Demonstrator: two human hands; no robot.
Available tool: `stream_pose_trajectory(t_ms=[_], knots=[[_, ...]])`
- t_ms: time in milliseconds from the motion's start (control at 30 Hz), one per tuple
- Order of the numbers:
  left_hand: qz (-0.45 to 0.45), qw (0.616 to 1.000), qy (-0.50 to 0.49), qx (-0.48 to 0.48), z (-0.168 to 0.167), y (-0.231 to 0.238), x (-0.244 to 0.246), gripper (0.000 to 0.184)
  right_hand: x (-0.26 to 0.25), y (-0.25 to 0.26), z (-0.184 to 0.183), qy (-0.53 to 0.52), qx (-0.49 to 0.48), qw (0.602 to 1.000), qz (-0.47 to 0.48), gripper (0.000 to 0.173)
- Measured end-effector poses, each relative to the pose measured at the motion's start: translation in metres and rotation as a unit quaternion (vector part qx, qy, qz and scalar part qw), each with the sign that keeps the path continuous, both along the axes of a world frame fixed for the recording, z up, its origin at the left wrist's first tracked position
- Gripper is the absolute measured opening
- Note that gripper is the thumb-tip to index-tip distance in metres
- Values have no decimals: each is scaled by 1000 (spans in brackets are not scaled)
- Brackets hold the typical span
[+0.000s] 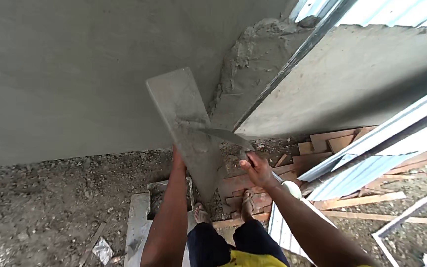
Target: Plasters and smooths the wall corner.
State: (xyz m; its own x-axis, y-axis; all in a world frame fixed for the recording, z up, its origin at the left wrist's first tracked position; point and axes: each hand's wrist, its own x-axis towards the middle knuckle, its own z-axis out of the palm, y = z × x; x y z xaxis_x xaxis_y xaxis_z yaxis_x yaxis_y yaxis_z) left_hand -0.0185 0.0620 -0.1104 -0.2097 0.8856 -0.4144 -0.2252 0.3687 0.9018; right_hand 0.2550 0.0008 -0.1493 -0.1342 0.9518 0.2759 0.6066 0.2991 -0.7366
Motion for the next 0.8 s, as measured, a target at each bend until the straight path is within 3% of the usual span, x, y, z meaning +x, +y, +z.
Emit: stream_pose_trajectory(t_ms=[167, 333, 433, 500, 533, 633, 700, 800], knots=[[-11, 999, 7, 35, 3, -4, 8, 45, -18, 23, -3, -7, 16, 1000, -3, 56], [8, 1000, -12, 4, -8, -47, 5, 44, -29, 50, -15, 103, 33, 993, 41, 59], [32, 999, -3, -42, -55, -76, -6, 40, -39, 82, -35, 188, -29, 980, 51, 57], [44, 996, -36, -62, -102, -88, -19, 41, -50, 106, -50, 278, -91, 956, -14, 52], [53, 994, -49, -79, -110, -92, -21, 39, -57, 111, -53, 334, -102, 935, -60, 51], [79, 992, -88, -37, -136, -96, -30, 39, -65, 101, -50, 458, 3, 884, -90, 51], [85, 992, -78, -49, -130, -97, -31, 38, -57, 76, -51, 453, 27, 888, -76, 50], [85, 991, -57, -91, -110, -79, -24, 40, -30, 50, -63, 351, -19, 933, -78, 44]])
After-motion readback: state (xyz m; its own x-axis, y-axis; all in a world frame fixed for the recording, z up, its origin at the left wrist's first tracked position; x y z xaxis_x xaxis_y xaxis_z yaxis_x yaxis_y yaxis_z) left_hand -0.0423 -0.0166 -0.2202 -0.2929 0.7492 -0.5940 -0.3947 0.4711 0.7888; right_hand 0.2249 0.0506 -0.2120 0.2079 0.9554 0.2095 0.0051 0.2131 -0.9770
